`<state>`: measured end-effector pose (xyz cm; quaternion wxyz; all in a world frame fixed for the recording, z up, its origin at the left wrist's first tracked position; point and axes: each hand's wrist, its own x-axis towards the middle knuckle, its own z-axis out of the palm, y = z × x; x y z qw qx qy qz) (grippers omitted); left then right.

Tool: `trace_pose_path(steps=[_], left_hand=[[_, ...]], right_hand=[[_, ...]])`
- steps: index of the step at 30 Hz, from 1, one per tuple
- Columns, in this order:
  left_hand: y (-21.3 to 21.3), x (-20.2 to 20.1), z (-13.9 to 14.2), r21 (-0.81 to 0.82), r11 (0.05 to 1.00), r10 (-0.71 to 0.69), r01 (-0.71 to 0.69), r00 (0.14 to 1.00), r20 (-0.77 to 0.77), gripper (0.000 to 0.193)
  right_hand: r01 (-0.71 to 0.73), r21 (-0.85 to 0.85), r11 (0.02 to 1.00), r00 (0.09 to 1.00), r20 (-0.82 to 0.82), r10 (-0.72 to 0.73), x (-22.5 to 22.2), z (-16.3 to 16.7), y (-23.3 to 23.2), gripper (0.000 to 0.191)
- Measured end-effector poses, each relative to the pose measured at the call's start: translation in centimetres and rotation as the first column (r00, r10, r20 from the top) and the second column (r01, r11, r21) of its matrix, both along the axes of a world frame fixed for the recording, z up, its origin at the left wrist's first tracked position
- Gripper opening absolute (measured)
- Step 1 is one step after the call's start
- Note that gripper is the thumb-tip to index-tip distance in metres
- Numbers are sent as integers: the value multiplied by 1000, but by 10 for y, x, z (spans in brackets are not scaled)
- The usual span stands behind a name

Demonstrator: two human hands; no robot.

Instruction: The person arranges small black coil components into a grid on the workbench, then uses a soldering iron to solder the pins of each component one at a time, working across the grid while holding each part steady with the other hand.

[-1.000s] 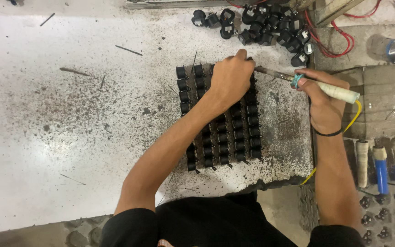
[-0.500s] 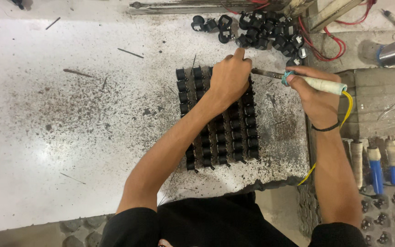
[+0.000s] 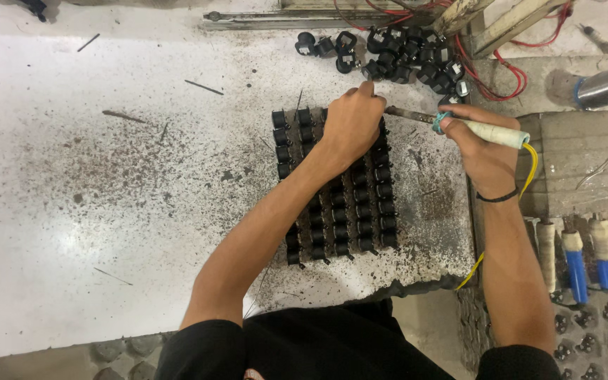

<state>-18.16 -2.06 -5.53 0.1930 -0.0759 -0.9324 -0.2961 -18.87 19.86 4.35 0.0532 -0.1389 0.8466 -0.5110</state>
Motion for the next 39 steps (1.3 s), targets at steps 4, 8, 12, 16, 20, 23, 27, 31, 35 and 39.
trace_pose_path(steps=[4, 8, 12, 16, 20, 23, 27, 31, 35, 39], left_hand=[[4, -4, -4, 11, 1000, -2, 2, 1000, 7, 10], [-1, 0, 9, 37, 999, -2, 3, 1000, -19, 12], [-12, 18, 44, 121, 992, 40, -38, 999, -15, 17], [-18, 16, 85, 171, 985, 15, 11, 988, -151, 26], [-24, -9, 95, 189, 982, 69, 21, 887, -456, 42], [-26, -15, 73, 54, 998, 18, -19, 1000, 21, 18], [-24, -13, 30, 85, 996, -15, 5, 994, 111, 22], [-19, -18, 8, 48, 997, -59, 52, 988, 145, 16], [-19, -17, 6, 30, 996, -88, 85, 989, 118, 9], [-17, -4, 11, 107, 993, -38, 46, 996, -80, 16]], right_hand=[[-29, 60, 998, 998, -55, 32, -2, 2, -1, 23], [-37, 46, 998, 998, -58, 39, -5, 2, 1, 23], [-4, -159, 987, 999, -42, -2, 0, -2, 15, 24], [79, -416, 906, 996, 1, -87, 17, -23, 23, 23], [134, -481, 867, 988, -7, -156, 33, -38, 33, 25], [151, -494, 856, 982, -23, -186, 43, -40, 36, 26], [127, -406, 905, 985, -58, -164, 44, -34, 38, 27], [113, -302, 947, 989, -53, -135, 36, -28, 35, 27], [48, -257, 965, 995, -76, -70, 25, -26, 26, 25], [46, -238, 970, 998, -40, -57, 19, -24, 21, 25]])
